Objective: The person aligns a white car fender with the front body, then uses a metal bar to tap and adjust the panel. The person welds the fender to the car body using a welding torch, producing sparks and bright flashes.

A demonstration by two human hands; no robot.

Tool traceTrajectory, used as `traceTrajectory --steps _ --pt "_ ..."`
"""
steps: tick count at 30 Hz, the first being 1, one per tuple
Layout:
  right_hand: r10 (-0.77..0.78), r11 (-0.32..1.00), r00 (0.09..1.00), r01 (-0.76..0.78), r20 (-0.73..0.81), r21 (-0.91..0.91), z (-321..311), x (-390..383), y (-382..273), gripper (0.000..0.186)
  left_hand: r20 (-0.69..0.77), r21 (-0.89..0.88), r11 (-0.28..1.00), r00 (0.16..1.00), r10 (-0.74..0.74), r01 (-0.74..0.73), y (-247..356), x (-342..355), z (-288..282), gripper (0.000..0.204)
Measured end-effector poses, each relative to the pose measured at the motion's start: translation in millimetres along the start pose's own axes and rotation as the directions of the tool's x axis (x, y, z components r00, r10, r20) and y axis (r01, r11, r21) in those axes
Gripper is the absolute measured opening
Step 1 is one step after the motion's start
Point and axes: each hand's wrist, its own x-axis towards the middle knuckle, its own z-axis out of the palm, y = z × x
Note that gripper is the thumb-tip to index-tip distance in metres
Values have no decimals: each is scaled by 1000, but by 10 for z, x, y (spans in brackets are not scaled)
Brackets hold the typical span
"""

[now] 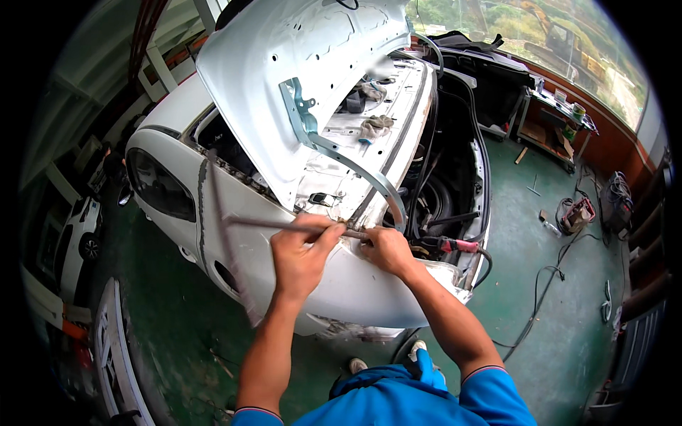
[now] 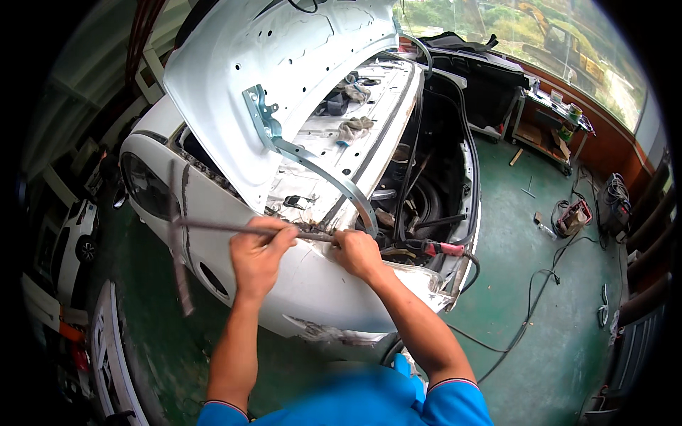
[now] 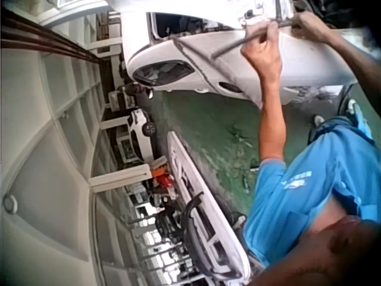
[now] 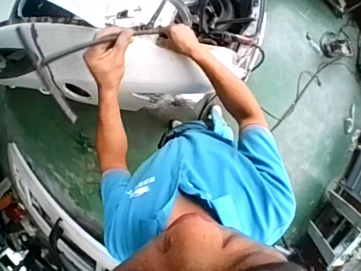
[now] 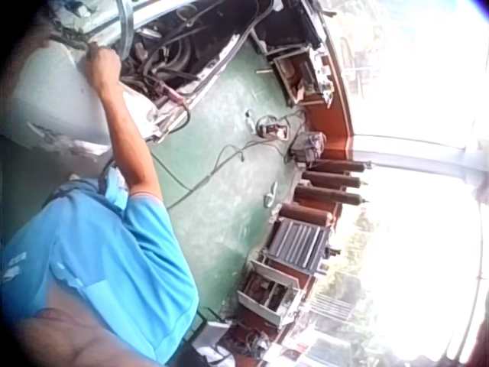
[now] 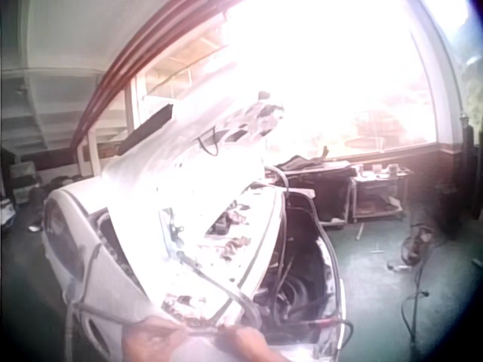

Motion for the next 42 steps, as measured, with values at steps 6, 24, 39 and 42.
traceTrajectory --steps 6,24,39,42 --pt "-36 995 998 30 -58 -95 67 14 -62 13 -162 -18 996 983 81 -85 296 -415 -546 16" --pt "-160 984 981 150 -111 -99 -37 -51 -61 10 -201 -75 994 975 -97 83 51 -1339 -1292 15" --pt "77 893 996 -49 46 -448 -203 152 -503 23 -217 -144 981 963 -157 128 -93 -1612 -1424 17" --pt "-120 909 993 100 -24 -404 -468 72 -906 17 -226 -124 978 955 -193 168 -35 -1710 -1529 16"
